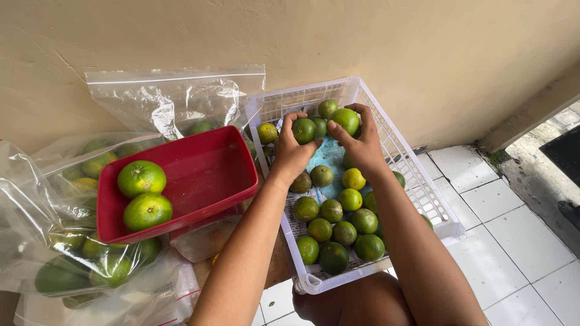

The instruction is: The person picks limes from a white crate, places them into a red tray on a scale, and then transfers them into a clear zip-top bag. The person handles the limes by hand and arranges them in the bag.

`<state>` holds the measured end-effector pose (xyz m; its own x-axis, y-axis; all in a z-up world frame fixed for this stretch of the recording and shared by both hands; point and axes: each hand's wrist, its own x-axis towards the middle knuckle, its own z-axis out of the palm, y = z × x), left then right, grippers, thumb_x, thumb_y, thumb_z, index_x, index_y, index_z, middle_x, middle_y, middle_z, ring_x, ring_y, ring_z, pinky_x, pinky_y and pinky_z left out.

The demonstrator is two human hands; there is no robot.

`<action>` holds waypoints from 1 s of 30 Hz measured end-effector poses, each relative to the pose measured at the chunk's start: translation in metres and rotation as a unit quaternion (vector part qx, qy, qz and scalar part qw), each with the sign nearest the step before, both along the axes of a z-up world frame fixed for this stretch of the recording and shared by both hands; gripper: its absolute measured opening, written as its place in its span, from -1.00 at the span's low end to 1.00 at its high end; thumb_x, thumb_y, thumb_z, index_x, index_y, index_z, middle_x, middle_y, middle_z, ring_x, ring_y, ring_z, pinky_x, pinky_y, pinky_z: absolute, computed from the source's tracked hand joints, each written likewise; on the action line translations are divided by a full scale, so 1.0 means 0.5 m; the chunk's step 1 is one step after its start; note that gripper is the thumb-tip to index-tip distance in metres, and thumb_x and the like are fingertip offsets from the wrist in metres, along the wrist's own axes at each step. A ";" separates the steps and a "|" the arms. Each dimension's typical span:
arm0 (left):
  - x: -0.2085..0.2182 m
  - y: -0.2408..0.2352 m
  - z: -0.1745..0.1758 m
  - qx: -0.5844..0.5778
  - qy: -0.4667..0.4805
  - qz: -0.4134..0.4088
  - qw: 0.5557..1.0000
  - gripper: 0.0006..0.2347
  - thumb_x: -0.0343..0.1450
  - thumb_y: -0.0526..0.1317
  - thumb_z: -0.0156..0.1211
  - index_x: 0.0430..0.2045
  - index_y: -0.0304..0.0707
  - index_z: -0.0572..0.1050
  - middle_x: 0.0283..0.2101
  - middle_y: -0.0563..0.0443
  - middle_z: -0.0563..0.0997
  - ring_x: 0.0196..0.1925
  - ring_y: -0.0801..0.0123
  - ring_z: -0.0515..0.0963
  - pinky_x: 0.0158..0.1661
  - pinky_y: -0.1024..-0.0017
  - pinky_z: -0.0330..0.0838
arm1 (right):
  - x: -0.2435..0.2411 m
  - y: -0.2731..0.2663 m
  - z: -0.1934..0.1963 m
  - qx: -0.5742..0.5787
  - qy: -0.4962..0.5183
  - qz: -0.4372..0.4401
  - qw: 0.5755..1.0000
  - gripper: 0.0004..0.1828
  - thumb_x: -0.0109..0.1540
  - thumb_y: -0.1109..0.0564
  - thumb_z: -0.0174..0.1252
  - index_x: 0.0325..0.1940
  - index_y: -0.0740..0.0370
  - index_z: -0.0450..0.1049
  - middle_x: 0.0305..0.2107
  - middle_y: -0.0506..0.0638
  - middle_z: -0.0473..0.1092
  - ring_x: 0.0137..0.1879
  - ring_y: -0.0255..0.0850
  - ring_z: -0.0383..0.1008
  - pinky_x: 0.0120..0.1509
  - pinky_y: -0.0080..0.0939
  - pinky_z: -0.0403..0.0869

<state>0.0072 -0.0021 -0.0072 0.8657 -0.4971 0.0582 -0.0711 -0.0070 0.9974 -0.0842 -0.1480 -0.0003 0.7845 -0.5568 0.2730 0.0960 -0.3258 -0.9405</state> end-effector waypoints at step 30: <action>0.008 0.004 -0.024 -0.016 -0.002 0.019 1.000 -0.49 0.57 0.21 -0.40 -0.08 -0.06 0.54 -0.07 -0.33 0.58 0.12 -0.19 0.57 0.11 -0.06 0.41 | 0.011 -0.001 -0.031 0.133 0.070 0.000 0.989 -0.52 0.41 -0.26 -0.09 0.03 0.16 0.47 -0.31 0.35 0.40 -0.38 0.11 0.60 -0.37 0.05 0.68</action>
<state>0.0111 -0.0003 -0.0193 0.8839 -0.4614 0.0760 -0.0746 0.0213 0.9970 -0.0786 -0.1487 -0.0157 0.8043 -0.5942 0.0049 -0.0419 -0.0650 -0.9970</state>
